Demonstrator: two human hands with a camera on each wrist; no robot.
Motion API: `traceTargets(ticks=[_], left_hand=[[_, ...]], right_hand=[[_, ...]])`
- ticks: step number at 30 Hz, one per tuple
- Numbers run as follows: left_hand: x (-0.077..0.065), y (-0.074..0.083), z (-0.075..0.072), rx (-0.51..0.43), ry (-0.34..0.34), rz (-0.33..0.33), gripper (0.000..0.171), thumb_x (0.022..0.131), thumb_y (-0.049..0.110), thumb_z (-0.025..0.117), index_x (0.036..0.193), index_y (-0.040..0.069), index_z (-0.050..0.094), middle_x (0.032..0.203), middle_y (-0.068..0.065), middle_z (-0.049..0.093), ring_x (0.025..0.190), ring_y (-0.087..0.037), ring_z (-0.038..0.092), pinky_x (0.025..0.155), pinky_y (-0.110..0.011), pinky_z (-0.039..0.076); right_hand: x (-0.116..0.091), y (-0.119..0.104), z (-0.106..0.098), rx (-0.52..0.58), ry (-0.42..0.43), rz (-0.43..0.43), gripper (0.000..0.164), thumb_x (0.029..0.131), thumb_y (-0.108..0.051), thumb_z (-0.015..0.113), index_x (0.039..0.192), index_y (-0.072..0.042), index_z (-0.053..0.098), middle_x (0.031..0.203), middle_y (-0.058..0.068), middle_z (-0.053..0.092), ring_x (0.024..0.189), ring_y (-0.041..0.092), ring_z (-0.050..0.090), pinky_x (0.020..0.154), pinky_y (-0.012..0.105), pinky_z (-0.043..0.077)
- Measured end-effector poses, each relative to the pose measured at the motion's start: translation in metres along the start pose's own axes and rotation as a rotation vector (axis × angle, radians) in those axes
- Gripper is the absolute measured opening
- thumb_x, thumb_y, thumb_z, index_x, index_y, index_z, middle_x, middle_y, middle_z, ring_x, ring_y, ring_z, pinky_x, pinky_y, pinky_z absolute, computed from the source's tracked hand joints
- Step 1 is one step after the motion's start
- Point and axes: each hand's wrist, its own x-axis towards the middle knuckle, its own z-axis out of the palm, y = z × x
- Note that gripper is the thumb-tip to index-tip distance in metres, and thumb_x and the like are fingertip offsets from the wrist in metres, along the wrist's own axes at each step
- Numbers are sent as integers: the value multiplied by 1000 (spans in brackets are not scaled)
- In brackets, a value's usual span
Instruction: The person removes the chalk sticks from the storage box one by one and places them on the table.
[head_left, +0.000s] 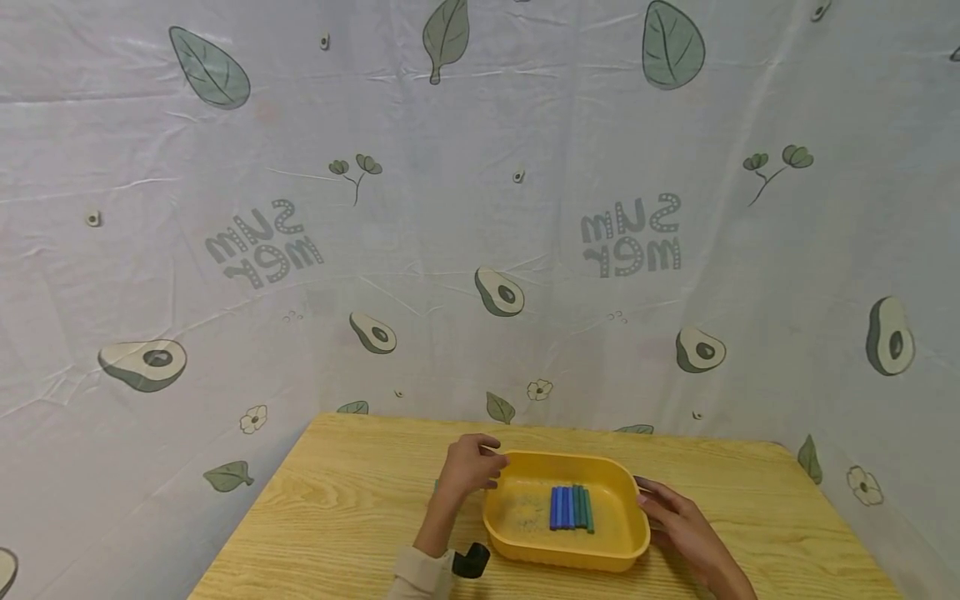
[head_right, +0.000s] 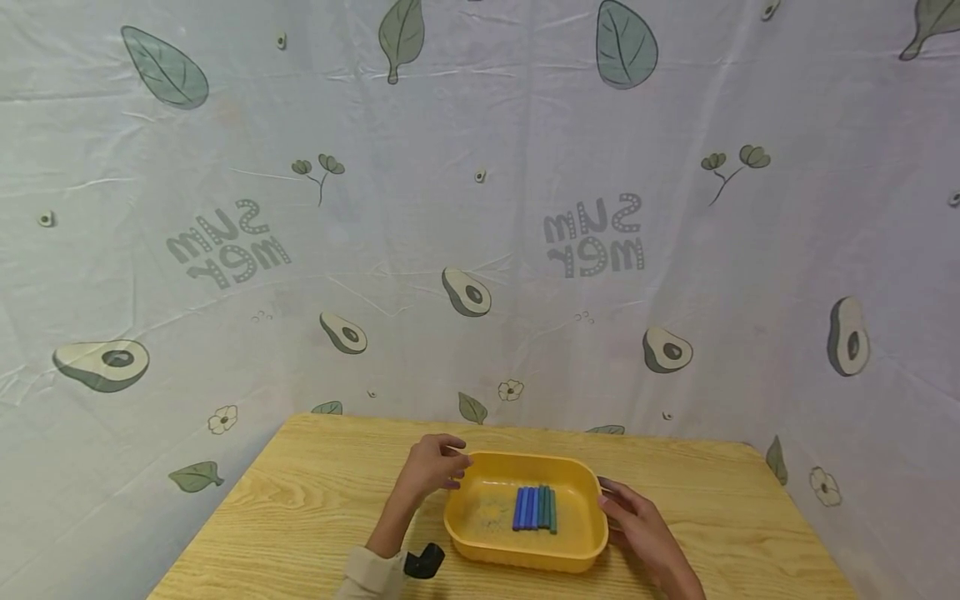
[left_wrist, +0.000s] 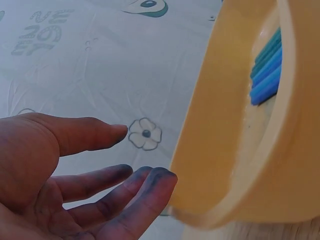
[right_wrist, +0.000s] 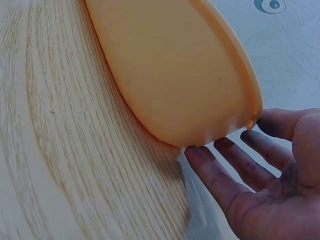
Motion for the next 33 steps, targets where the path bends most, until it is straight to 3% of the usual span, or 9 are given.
traceTargets(ticks=[13,20,33], left_hand=[[4,-2,31,-54,-29,-30,37,93,7,80,125,-9,72,103,-18,78,90,-46,78,70,-45,68],[9,-6,46,-21,-35,-38,37,91,5,80,123,-12,71,94,-17,78,84,-45,78,71,-48,67],[16,-11,70,14,-41,-67,39,90,7,83,123,-12,71,94,-15,77,78,-29,78,67,-41,67]], right_hand=[[-1,-1,0,-3,-9,0,68,114,-32,54,166,4,30,162,34,44,137,39,63,99,48,63],[0,-1,1,3,2,6,66,114,-30,54,166,4,32,162,33,44,137,39,63,98,48,63],[1,-2,1,6,12,14,65,114,-29,52,166,4,31,159,34,47,131,37,67,97,49,63]])
